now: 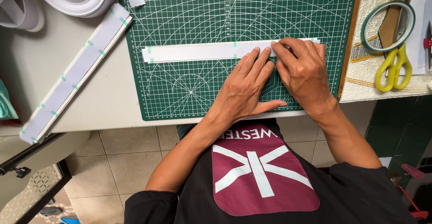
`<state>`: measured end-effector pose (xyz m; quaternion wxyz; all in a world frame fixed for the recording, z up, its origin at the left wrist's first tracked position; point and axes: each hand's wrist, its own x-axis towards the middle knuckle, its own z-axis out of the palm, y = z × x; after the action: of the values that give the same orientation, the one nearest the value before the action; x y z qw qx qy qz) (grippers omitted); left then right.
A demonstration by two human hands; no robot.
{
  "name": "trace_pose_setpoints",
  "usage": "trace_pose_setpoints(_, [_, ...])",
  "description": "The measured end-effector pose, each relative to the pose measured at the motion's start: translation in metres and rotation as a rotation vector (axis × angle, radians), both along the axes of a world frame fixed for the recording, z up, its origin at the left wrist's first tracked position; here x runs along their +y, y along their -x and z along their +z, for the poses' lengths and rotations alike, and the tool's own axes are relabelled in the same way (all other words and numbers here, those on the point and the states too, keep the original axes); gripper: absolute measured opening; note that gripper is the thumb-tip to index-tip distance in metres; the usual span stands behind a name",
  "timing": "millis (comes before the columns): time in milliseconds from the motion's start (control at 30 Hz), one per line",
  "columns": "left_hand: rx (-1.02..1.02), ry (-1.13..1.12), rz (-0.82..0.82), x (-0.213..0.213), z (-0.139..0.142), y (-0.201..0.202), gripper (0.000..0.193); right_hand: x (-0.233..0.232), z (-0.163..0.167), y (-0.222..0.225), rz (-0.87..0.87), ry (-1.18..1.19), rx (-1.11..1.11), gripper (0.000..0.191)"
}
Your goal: The person applies small pieces of green tape to a long white strip on a green cutting mat. They repeatedly cut tape from a roll, place it on the strip, and smooth it down. The person handles the strip and tape roll throughout the process.
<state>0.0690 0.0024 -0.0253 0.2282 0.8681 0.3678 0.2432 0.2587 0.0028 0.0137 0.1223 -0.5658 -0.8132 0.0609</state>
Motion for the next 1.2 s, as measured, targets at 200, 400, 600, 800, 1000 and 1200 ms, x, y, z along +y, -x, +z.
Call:
trace_pose_setpoints(200, [-0.011,0.008,0.006,0.0008,0.0008,-0.0009,0.095,0.0057,0.0051,0.0034,-0.026,0.020,0.031,0.022])
trace_pose_setpoints(400, [-0.004,0.016,0.003,0.0000,0.0020,0.0008,0.093,0.0065,0.0069,0.0044,-0.062,0.038,0.106,0.018])
trace_pose_setpoints(600, [-0.029,0.021,0.007,0.0000,0.0028,0.0003,0.092,0.0086,0.0042,-0.0023,-0.067,0.075,0.170,0.017])
trace_pose_setpoints(800, [-0.057,0.019,0.012,0.0008,0.0023,-0.0013,0.093,0.0081,-0.0001,-0.0039,-0.069,0.079,0.188,0.015])
trace_pose_setpoints(1000, [-0.025,0.017,0.000,-0.0005,0.0047,-0.0001,0.094,0.0063,0.0015,-0.0039,-0.057,0.060,0.168,0.016])
trace_pose_setpoints(1200, [-0.046,0.026,0.004,0.0008,0.0070,0.0004,0.094,0.0068,0.0031,0.0007,-0.056,0.017,0.131,0.017])
